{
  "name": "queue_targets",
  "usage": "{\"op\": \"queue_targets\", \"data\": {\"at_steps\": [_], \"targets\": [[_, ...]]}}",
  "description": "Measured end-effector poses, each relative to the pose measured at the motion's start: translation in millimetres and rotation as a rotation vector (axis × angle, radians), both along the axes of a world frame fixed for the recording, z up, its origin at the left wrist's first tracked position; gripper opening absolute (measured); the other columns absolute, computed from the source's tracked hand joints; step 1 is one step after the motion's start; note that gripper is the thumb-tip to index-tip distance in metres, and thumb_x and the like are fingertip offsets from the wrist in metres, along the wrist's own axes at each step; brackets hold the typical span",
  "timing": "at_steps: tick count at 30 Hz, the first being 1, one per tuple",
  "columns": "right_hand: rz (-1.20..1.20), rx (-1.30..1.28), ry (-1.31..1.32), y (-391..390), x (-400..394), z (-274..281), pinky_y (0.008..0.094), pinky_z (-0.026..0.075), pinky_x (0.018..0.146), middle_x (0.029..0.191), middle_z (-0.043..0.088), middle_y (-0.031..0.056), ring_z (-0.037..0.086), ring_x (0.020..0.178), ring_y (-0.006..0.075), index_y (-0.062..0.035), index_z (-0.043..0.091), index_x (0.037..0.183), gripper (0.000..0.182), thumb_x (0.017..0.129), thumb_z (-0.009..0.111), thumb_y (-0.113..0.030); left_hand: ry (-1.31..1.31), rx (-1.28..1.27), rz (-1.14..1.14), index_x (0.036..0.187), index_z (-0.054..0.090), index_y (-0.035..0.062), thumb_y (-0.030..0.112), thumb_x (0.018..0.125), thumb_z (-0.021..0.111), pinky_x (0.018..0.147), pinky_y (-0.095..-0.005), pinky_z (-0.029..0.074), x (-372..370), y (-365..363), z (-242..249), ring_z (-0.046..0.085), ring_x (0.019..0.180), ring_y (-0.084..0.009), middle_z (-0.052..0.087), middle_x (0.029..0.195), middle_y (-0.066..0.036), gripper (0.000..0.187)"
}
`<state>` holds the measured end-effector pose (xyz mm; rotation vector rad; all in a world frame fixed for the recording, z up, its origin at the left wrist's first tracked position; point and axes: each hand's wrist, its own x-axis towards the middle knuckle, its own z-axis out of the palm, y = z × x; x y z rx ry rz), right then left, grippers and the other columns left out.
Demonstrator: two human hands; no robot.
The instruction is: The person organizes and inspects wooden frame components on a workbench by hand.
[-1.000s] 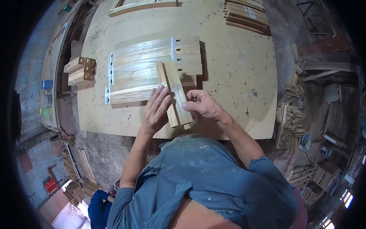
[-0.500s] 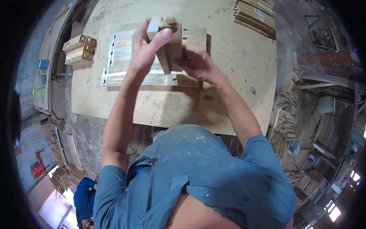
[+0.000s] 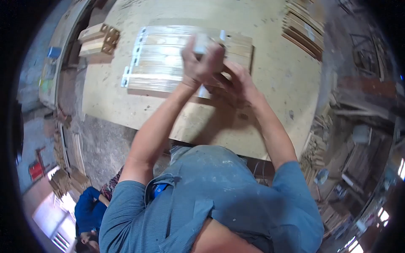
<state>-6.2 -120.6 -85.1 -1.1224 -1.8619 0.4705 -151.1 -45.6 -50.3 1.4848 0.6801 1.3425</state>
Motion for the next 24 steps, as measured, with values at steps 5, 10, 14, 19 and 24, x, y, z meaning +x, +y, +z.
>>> {"op": "queue_targets", "data": {"at_steps": [5,10,14,19,24], "targets": [[-0.047,-0.340,0.069,-23,3,-32,0.0423,0.044,0.054,0.076,0.056,0.0125,0.054,0.064,0.0349,-0.0095,0.063,0.085,0.015,0.074,0.067,0.001,0.176,0.291,0.047,0.104,0.059,0.0012,0.038,0.077,0.081,0.066,-0.0384,0.049,-16,-19,-19,0.060,0.073,-0.0288,0.059,0.085,-0.015,0.050],[-0.291,-0.304,-0.192,-60,22,-80,0.0387,0.044,0.056,0.072,0.057,0.0124,0.053,0.063,0.0311,-0.0074,0.060,0.079,0.010,0.077,0.070,-0.011,0.275,0.120,-0.216,0.118,0.054,-0.0005,0.053,0.072,0.081,0.086,-0.0436,0.048,-30,-16,-12,0.059,0.097,-0.0357,0.058,0.104,-0.021,0.075],[-0.226,-0.825,0.113,-55,-94,25,0.0315,0.048,0.061,0.076,0.066,0.0079,0.060,0.067,0.0152,-0.0019,0.069,0.090,0.017,0.083,0.075,-0.017,0.246,0.087,-0.111,0.153,0.023,0.0039,0.070,0.064,0.079,0.114,-0.0484,0.029,-118,-2,-44,0.033,0.140,-0.0399,0.034,0.149,-0.023,0.124],[-0.167,-0.549,0.111,115,-224,64,0.0297,0.052,0.069,0.078,0.069,0.0090,0.065,0.072,0.0150,-0.0001,0.070,0.095,0.022,0.082,0.077,-0.016,0.027,-0.374,0.147,0.148,0.031,-0.0028,0.048,0.080,0.078,0.103,-0.0389,0.044,-314,31,-80,0.051,0.123,-0.0260,0.048,0.138,-0.017,0.097],[-0.220,-0.042,-0.212,344,-359,38,0.0452,0.047,0.098,0.118,0.063,0.0221,0.061,0.110,0.0357,-0.0013,0.057,0.129,0.068,0.081,0.073,-0.046,0.235,-0.239,0.316,0.142,0.044,-0.0033,0.020,0.086,0.074,0.098,-0.0366,0.047,-466,67,-56,0.061,0.107,-0.0233,0.064,0.116,-0.015,0.068]]}}
